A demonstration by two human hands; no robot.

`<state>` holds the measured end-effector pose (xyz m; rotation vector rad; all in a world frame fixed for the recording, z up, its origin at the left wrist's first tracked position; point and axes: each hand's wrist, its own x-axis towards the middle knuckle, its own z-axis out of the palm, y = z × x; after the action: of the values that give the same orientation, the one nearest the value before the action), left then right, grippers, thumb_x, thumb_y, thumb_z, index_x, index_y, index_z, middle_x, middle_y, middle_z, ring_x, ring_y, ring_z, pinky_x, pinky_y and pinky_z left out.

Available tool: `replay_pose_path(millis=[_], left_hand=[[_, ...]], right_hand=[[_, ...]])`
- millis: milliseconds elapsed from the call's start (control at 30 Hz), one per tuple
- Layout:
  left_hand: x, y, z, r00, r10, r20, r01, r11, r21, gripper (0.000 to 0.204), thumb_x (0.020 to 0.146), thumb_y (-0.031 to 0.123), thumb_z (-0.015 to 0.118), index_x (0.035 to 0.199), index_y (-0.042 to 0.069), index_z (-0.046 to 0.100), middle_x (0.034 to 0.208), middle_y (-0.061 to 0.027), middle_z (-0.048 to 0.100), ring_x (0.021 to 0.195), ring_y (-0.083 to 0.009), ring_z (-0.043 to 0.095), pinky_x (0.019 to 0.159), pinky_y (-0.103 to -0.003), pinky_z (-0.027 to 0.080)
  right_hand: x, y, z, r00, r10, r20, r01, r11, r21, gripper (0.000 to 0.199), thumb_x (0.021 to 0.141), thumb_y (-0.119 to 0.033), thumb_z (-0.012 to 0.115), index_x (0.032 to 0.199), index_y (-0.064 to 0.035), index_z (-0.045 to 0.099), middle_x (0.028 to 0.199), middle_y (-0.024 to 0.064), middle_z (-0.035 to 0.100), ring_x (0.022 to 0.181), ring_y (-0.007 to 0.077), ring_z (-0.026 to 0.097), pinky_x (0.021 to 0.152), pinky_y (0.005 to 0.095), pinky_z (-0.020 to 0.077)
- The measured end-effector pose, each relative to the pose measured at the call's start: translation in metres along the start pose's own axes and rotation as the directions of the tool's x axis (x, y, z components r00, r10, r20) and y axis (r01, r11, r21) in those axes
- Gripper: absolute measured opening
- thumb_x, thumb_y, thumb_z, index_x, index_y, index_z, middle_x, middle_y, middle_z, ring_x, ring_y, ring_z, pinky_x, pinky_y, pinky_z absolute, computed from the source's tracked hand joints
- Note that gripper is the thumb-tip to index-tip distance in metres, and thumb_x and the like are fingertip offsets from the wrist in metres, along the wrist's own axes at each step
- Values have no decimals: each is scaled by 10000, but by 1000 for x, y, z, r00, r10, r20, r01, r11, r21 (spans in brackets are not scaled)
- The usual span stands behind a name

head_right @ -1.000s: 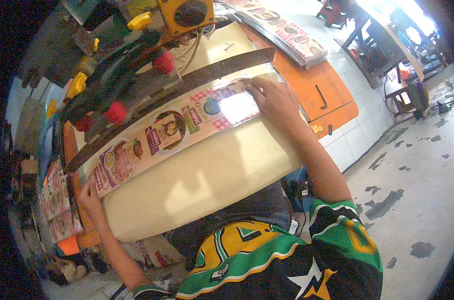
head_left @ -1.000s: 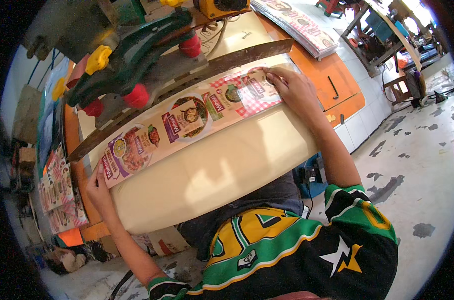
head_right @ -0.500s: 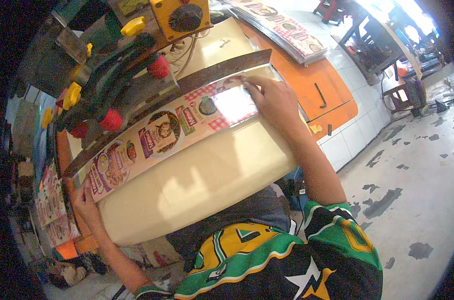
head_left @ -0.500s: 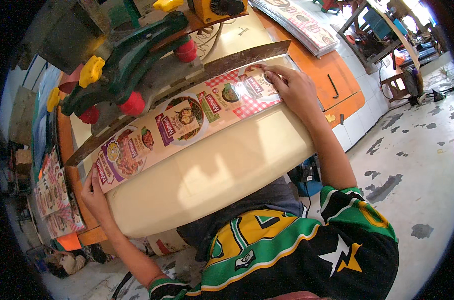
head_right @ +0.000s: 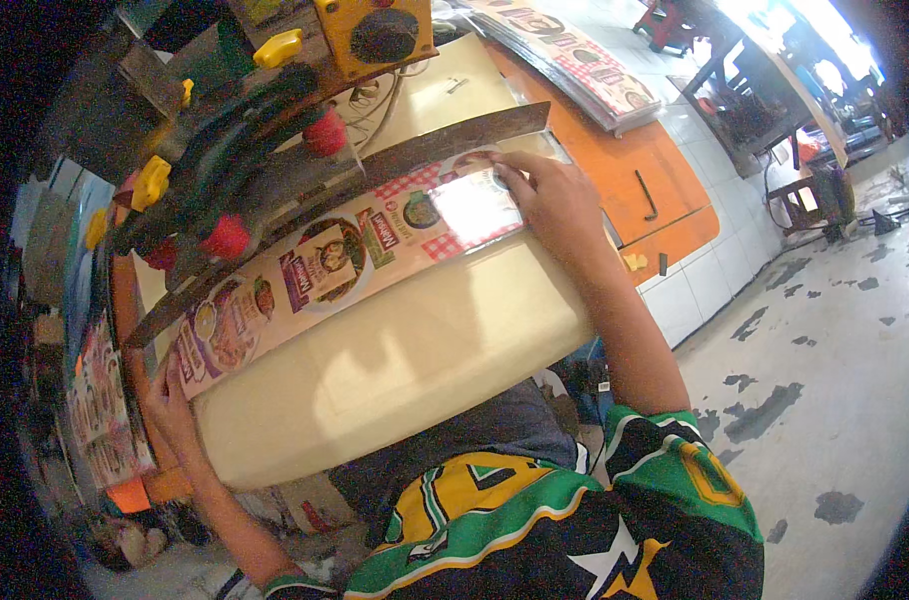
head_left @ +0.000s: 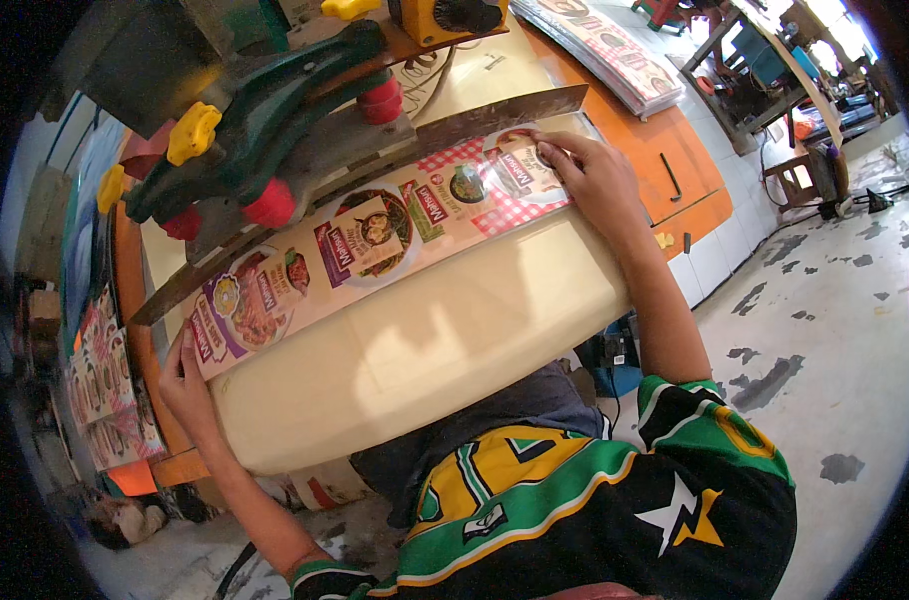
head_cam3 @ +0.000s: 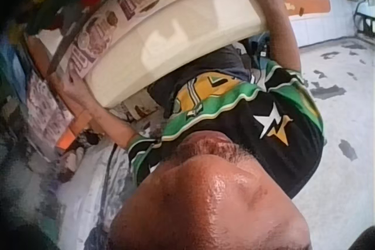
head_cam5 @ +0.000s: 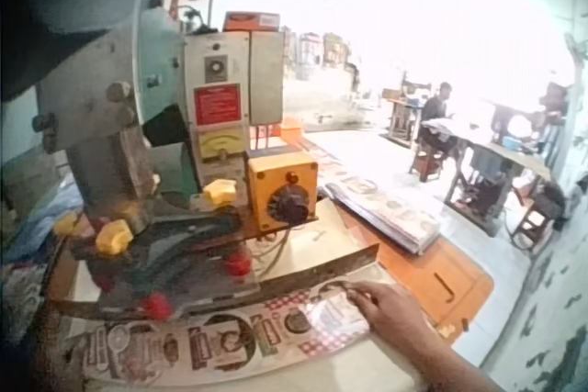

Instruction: The person aligns and seals printed plastic packaging strips using a heat sealing machine by hand, processing the strips one at a time.

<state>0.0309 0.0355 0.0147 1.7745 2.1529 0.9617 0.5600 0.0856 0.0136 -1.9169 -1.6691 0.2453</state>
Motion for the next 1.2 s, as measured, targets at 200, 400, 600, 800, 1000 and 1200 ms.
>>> replay_pose_path(millis=[200,400,600,800,1000,1200], left_hand=[[2,-14,3,1000,-5,0,4,994,-109,372,987,267,546,1177,-34,653,1107,-140,697,988,-160,629,883,-294,471],[4,0,2,999,-25,-21,23,996,-83,358,978,266,557,1165,-20,663,1085,-155,700,981,-176,639,880,-297,470],[1,-10,-2,998,-66,-24,65,997,-31,331,951,254,590,1138,-5,678,1024,-162,715,915,-183,658,832,-297,479],[-1,6,-3,993,-61,-103,51,994,-94,283,934,272,610,1089,61,717,940,-180,717,835,-173,689,759,-295,506],[-3,5,-5,989,-110,-101,100,991,-93,305,930,306,612,1095,72,715,944,-162,719,832,-234,703,750,-308,516],[0,-2,-4,986,-157,-51,150,982,-117,341,941,309,611,1118,32,699,1025,-143,722,933,-164,677,840,-281,497]], right_hand=[[-1,-7,-1,1000,-3,8,3,1000,-12,292,924,-381,574,1074,-177,720,902,161,702,852,332,666,767,422,497],[2,-2,5,997,74,29,-76,995,66,321,924,-388,579,1107,-160,710,941,173,705,895,323,678,808,409,503],[0,-7,3,999,27,23,-31,984,175,345,921,-362,605,1120,-98,702,996,183,712,900,267,691,809,349,495],[-2,-13,-1,999,2,51,-6,997,81,340,933,-321,599,1133,-61,687,963,165,716,892,216,677,800,333,487],[-2,-16,2,998,-46,43,37,982,184,335,964,-268,588,1143,6,660,932,133,706,862,151,633,776,285,474],[-2,-19,2,996,-2,88,-19,971,237,355,947,-289,583,1151,-10,666,941,160,699,882,189,640,806,323,474]])
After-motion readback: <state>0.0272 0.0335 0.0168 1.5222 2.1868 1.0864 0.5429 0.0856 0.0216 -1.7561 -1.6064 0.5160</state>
